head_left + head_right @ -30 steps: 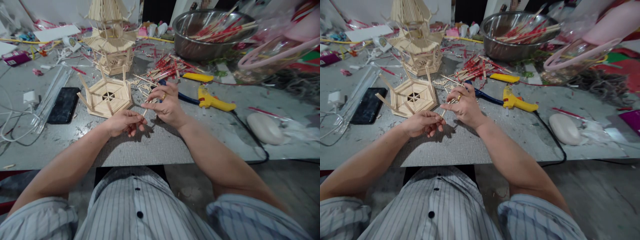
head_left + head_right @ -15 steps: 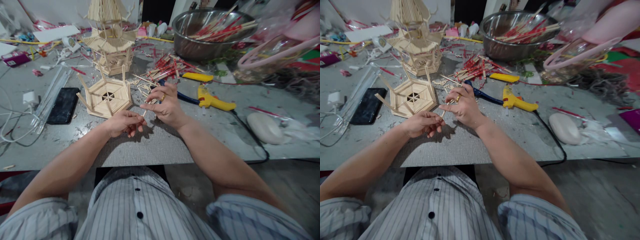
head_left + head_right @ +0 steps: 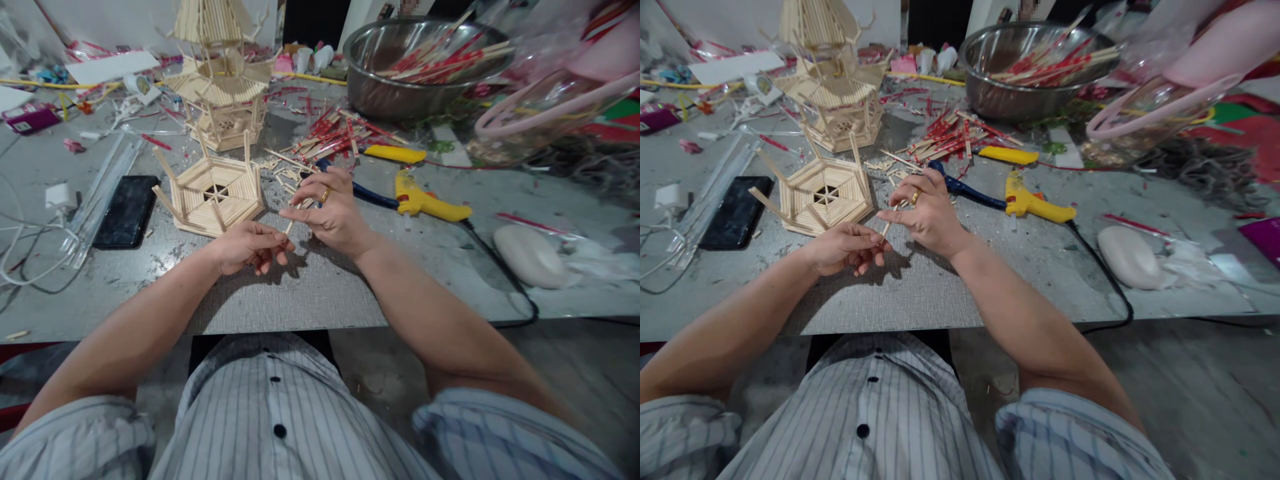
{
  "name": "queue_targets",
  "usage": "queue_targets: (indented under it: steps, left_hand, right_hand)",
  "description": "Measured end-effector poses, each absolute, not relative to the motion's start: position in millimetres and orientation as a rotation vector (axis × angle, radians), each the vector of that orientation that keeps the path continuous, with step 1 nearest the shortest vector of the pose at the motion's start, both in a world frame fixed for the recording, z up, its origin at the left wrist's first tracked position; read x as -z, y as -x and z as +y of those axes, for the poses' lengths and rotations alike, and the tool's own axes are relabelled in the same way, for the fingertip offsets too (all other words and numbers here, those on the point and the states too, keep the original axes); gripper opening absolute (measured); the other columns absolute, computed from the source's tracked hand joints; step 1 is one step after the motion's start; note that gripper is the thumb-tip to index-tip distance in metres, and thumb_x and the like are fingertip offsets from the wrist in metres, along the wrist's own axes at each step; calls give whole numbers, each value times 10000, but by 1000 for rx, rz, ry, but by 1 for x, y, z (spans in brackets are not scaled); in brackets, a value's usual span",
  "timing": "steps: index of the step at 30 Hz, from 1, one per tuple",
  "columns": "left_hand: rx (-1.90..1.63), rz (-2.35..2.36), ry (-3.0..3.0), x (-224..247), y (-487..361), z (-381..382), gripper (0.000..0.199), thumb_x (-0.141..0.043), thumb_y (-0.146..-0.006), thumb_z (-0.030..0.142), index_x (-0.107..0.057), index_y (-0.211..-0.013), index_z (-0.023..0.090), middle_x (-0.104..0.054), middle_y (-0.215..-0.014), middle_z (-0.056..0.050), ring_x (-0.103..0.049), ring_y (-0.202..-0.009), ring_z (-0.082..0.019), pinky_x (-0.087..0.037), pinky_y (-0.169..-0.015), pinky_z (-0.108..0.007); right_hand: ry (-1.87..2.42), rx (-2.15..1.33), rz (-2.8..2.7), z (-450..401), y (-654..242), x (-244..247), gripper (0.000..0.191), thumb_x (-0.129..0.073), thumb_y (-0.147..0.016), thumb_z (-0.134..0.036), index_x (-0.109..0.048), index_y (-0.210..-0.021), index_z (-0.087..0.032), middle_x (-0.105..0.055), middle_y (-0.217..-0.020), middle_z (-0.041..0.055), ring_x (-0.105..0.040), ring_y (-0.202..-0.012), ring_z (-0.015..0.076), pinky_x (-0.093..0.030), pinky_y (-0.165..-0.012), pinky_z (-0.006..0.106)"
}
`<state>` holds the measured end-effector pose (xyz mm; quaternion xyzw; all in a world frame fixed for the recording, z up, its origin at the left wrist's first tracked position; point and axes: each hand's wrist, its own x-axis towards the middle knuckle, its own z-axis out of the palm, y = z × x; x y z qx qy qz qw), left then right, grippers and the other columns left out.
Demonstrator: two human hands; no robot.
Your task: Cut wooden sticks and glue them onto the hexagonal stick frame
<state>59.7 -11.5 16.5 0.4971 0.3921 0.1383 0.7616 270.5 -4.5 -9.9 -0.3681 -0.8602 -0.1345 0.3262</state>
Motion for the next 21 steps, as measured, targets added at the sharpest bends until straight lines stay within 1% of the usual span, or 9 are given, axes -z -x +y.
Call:
queue_targets:
  steps: [3,6,8,12,15,17,21]
  left_hand:
    - [-286,851,-1089,-17,-60,-12,205,-657,-831,284,-677,-807,81,-684,-600,-27,-523,-344,-63,-386,-350,-182]
    - [-297,849,-1101,-17,-60,-12,202,-637,-847,277,-664,-779,88,-661,-580,-13,-512,-340,-59,-378,-346,-179]
    - [-309,852,-1114,-17,-61,-13,202,-616,-864,269,-647,-755,102,-636,-558,4,-503,-340,-51,-378,-352,-172]
    - [-303,882,-1144,-17,-62,-13,219,-600,-877,275,-607,-721,122,-603,-534,24,-485,-343,-40,-371,-364,-162]
    - [-310,883,-1156,-17,-62,-14,218,-585,-884,263,-600,-716,124,-596,-533,27,-478,-343,-39,-365,-366,-163]
    - [-317,877,-1160,-16,-62,-15,220,-571,-890,255,-600,-715,123,-597,-537,26,-477,-343,-42,-365,-365,-169]
    - [-367,882,-1179,-14,-63,-15,219,-569,-891,259,-593,-716,129,-586,-528,30,-480,-349,-43,-356,-361,-166]
  right_hand:
    - [888,370,-2236,-4,-271,11,301,-460,-957,-264,-734,-1010,-377,-675,-956,-5,-543,-1063,193,-335,-1015,449]
    - [981,298,-2299,-5,-271,11,314,-451,-958,-265,-696,-1113,-386,-663,-1001,3,-522,-1111,204,-306,-1052,470]
    - [1026,296,-2308,-5,-271,10,305,-446,-960,-289,-707,-1090,-378,-669,-996,5,-524,-1114,201,-301,-1062,465]
    - [1011,351,-2273,-4,-269,10,313,-437,-963,-324,-750,-945,-330,-695,-991,2,-539,-1088,194,-329,-1039,445]
    - [1070,317,-2294,-5,-269,10,303,-433,-963,-308,-735,-969,-315,-692,-1057,6,-520,-1125,197,-303,-1056,451]
    - [1070,304,-2291,-5,-269,10,306,-420,-970,-307,-725,-983,-317,-692,-1067,9,-515,-1129,193,-287,-1063,449]
    - [944,356,-2222,-7,-268,7,296,-428,-968,-314,-722,-987,-335,-699,-1077,7,-537,-1108,196,-318,-1030,450]
